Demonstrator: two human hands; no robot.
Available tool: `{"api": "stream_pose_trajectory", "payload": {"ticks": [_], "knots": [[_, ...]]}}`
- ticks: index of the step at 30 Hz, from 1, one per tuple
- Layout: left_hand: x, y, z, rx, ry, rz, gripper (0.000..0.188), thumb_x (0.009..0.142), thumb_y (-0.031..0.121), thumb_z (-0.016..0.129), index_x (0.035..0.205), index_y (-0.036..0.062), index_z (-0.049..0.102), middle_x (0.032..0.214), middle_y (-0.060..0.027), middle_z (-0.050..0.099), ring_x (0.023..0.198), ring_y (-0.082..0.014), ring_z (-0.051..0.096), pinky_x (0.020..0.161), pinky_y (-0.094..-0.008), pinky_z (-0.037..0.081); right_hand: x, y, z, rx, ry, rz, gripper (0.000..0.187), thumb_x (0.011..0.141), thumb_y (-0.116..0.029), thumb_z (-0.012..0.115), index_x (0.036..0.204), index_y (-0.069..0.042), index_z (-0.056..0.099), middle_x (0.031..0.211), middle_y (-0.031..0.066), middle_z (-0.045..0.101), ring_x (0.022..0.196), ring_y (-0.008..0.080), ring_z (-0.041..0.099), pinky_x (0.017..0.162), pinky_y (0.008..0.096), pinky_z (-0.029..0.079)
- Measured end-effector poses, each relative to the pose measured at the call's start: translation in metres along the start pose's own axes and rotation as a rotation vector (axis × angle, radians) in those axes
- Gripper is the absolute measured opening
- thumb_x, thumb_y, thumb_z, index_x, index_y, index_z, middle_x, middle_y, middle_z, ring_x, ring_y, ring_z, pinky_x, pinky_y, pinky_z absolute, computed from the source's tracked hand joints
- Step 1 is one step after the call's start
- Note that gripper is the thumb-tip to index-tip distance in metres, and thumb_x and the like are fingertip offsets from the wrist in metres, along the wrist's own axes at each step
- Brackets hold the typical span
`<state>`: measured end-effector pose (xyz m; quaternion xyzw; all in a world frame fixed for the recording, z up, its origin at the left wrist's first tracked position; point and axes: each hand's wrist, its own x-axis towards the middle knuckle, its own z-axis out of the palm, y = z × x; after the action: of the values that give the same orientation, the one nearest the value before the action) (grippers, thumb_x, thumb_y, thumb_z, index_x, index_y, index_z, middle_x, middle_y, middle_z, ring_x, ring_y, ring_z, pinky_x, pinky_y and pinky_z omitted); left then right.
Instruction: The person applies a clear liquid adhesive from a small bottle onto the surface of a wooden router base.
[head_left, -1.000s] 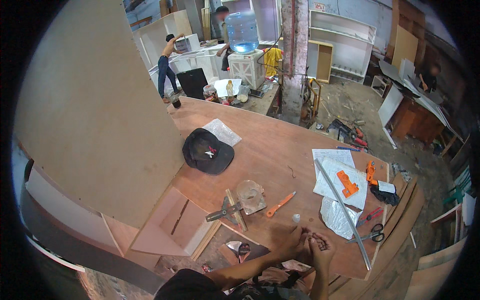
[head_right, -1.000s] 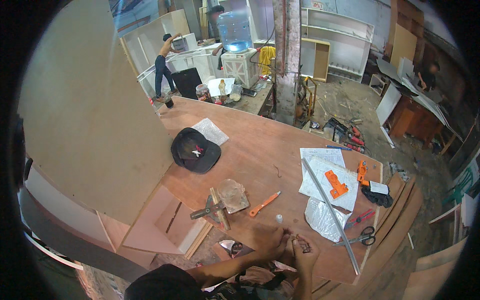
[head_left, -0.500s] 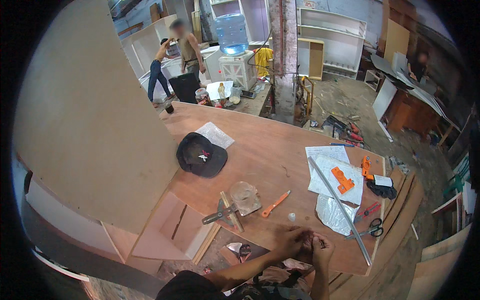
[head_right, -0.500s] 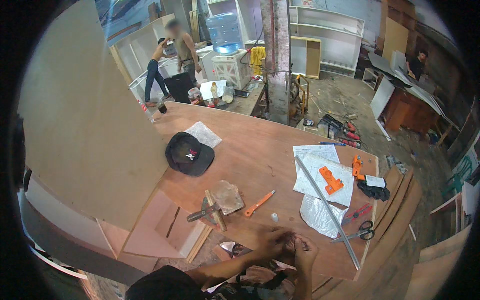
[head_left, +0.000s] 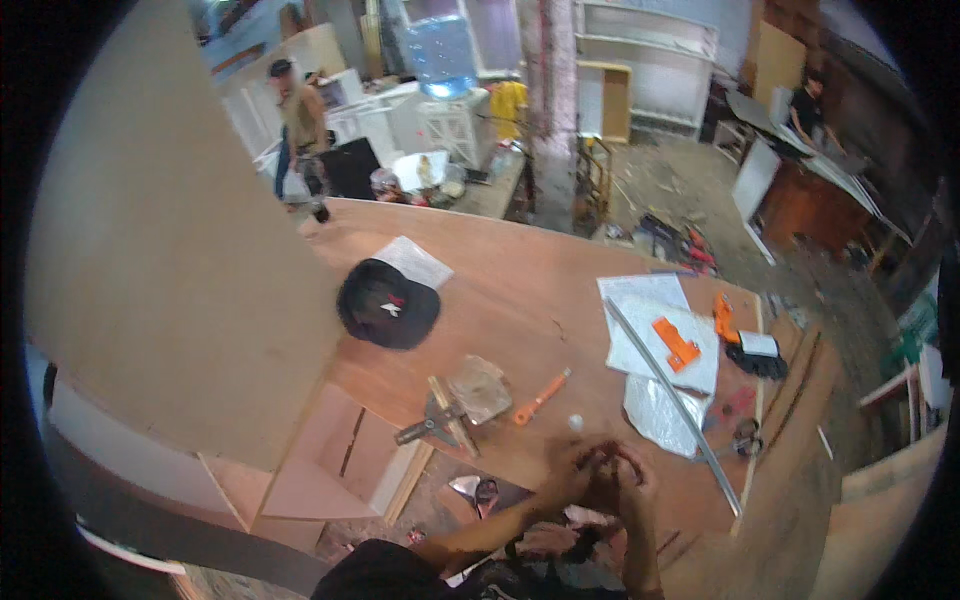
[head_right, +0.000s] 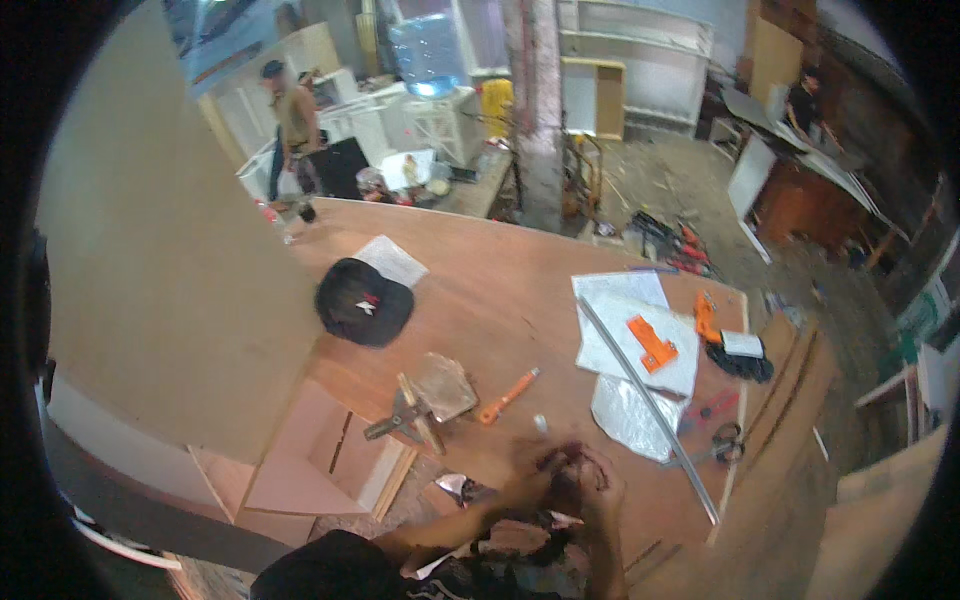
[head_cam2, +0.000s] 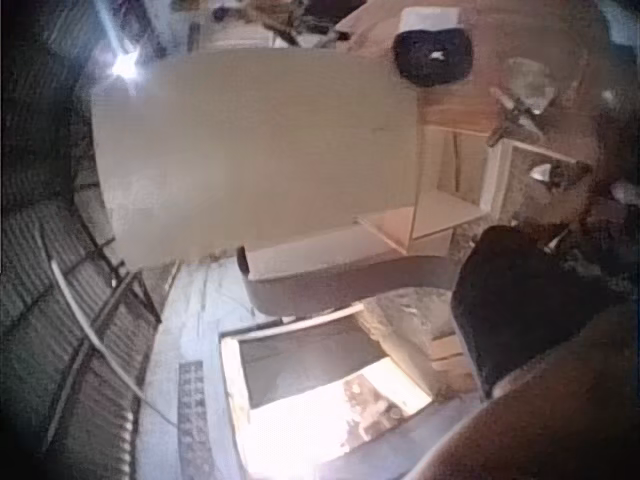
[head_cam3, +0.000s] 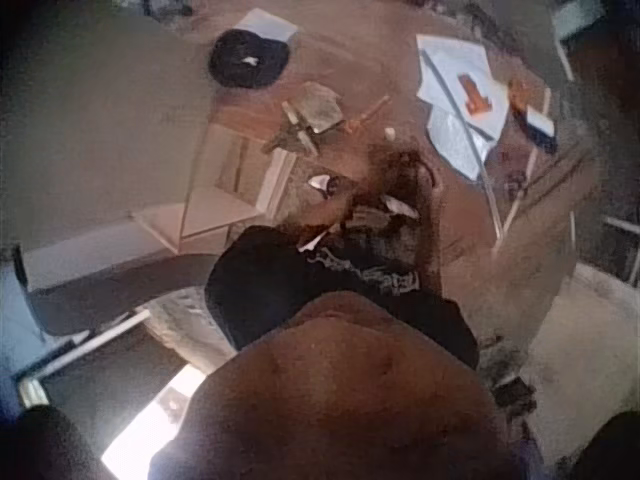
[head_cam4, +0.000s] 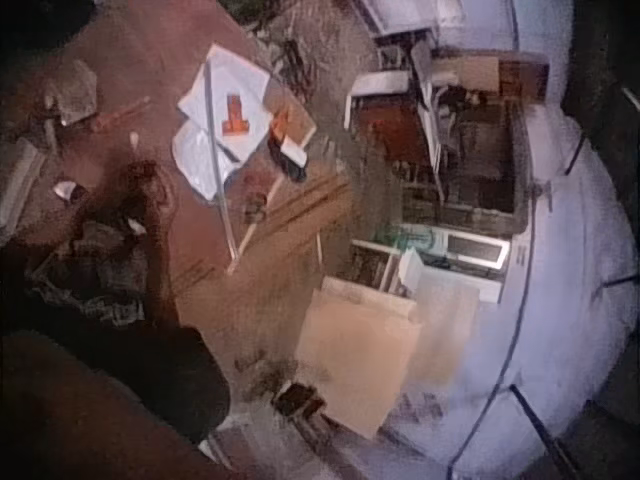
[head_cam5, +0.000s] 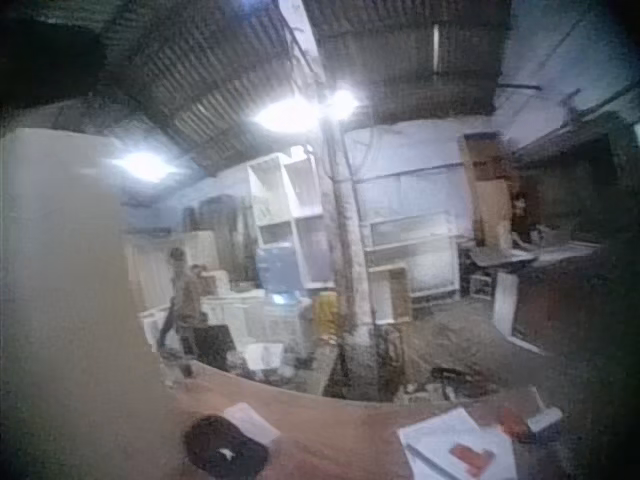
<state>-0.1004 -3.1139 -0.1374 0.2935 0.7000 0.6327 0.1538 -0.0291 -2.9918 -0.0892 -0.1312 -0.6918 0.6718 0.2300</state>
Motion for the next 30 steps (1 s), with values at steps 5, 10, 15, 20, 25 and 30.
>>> {"api": "stream_pose_trajectory", "payload": {"ticks": [5,10,15,20,25,30], "knots": [[0.013,0.132,-0.055,-0.262,-0.258,-0.109,0.082,0.075,0.045,0.054,0.145,0.0086,0.03,0.15,-0.0189,0.028,0.14,-0.032,0.026,0.115,-0.0459,0.018,0.02,-0.074,0.019,-0.062,0.024,-0.206,0.038,0.085,-0.013,0.069,0.119,0.001,0.058,0.115,0.0126,0.059,0.107,0.0236,0.056,0.094,0.0369,0.045],[-0.011,0.227,-0.07,-1.17,-0.383,-0.098,0.124,0.066,0.094,0.008,0.151,0.0051,-0.003,0.155,-0.0242,0.016,0.143,-0.0358,0.019,0.114,-0.0456,0.014,0.016,-0.152,0.004,-0.287,-0.017,-0.701,0.033,0.079,-0.013,0.074,0.109,-0.002,0.063,0.108,0.0132,0.061,0.098,0.0287,0.058,0.083,0.0376,0.049],[-0.013,0.233,-0.096,-1.213,-0.562,-0.047,0.127,0.066,0.095,0.006,0.149,-0.0007,-0.008,0.15,-0.0341,0.016,0.142,-0.0399,0.017,0.114,-0.0479,0.006,0.02,-0.174,0.015,-0.28,-0.026,-0.787,0.032,0.073,-0.014,0.079,0.103,-0.007,0.068,0.102,0.0086,0.061,0.092,0.0274,0.059,0.079,0.0369,0.05],[-0.015,0.229,-0.116,-1.336,-0.628,0.104,0.134,0.059,0.099,0.003,0.148,-0.0003,-0.011,0.15,-0.0339,0.017,0.145,-0.0378,0.011,0.115,-0.0486,0.002,0.027,-0.197,0.036,-0.315,-0.125,-0.822,0.038,0.071,-0.014,0.08,0.108,-0.01,0.069,0.103,0.0072,0.06,0.093,0.0263,0.058,0.076,0.0351,0.05],[-0.013,0.23,-0.118,-1.206,-0.479,0.16,0.126,0.065,0.095,0.004,0.15,0.0023,-0.007,0.148,-0.0339,0.022,0.144,-0.04,0.012,0.114,-0.0522,0.005,0.031,-0.201,0.038,-0.33,-0.105,-0.79,0.046,0.072,-0.006,0.079,0.116,-0.009,0.064,0.106,0.0095,0.06,0.091,0.0214,0.057,0.076,0.0341,0.05],[-0.011,0.22,-0.118,-0.674,-0.077,0.418,0.106,0.084,0.081,0.018,0.149,-0.0001,0.003,0.149,-0.0318,0.023,0.14,-0.0429,0.023,0.113,-0.0575,0.013,0.036,-0.192,0.046,0.828,-0.128,-0.236,0.072,0.073,0.006,0.076,0.137,-0.004,0.042,0.123,0.018,0.057,0.089,0.0155,0.064,0.078,0.0277,0.054]]}}
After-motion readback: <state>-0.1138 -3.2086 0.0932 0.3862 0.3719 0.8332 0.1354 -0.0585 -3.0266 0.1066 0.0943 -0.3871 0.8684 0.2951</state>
